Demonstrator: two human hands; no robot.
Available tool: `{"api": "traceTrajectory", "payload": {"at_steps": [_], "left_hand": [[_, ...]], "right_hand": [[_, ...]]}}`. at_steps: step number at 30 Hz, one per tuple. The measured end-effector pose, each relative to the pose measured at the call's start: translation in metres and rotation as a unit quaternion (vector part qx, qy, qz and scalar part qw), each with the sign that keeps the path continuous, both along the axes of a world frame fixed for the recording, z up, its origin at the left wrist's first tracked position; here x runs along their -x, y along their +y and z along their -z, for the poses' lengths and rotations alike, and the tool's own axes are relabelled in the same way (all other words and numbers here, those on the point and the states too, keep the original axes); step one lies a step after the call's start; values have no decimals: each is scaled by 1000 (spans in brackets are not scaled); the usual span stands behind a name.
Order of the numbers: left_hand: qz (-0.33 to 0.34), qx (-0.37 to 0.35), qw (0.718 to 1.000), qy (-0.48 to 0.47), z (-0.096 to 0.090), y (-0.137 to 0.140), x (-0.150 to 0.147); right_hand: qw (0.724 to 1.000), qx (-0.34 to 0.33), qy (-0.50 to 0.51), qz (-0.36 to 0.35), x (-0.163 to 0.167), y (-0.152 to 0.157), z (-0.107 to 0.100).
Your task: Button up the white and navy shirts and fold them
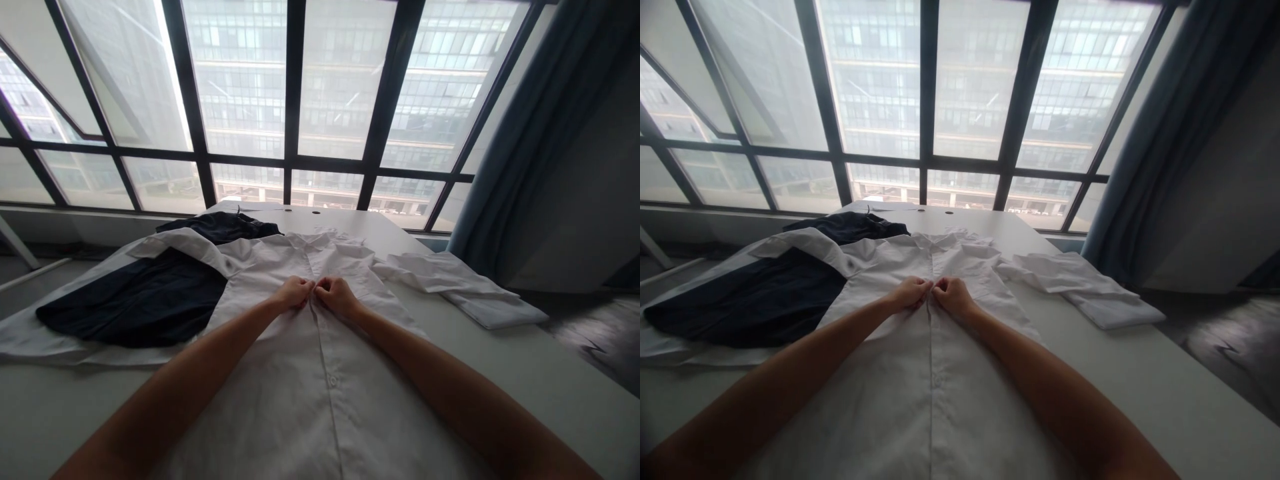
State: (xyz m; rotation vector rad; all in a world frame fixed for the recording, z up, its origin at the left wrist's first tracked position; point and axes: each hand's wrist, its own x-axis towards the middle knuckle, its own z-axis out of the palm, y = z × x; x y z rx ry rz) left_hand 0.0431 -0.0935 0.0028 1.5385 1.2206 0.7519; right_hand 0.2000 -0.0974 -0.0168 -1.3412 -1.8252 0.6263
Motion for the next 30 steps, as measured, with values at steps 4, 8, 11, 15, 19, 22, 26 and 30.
{"api": "traceTrajectory", "payload": {"at_steps": [4,8,11,15,19,22,26,30], "left_hand": [[-3,-19,999,30,1,-2,-1],[-2,-57,997,45,2,-2,-1],[6,-83,992,96,2,0,-1],[10,-205,960,192,0,1,1],[-10,-291,910,295,1,-2,3],[-16,-332,879,342,6,-3,6],[23,-316,862,395,18,5,12],[89,-261,853,442,24,11,16]], "right_hand": [[996,-56,-63,23,2,-1,1],[995,-59,-77,14,0,3,2],[999,-1,-44,-3,-3,6,2],[995,91,22,-26,-5,7,0],[988,137,52,-45,-6,6,-6],[990,135,6,-41,-6,3,-10],[982,-61,-177,39,-7,-4,-9],[936,-131,-325,29,-11,-11,-6]]}}
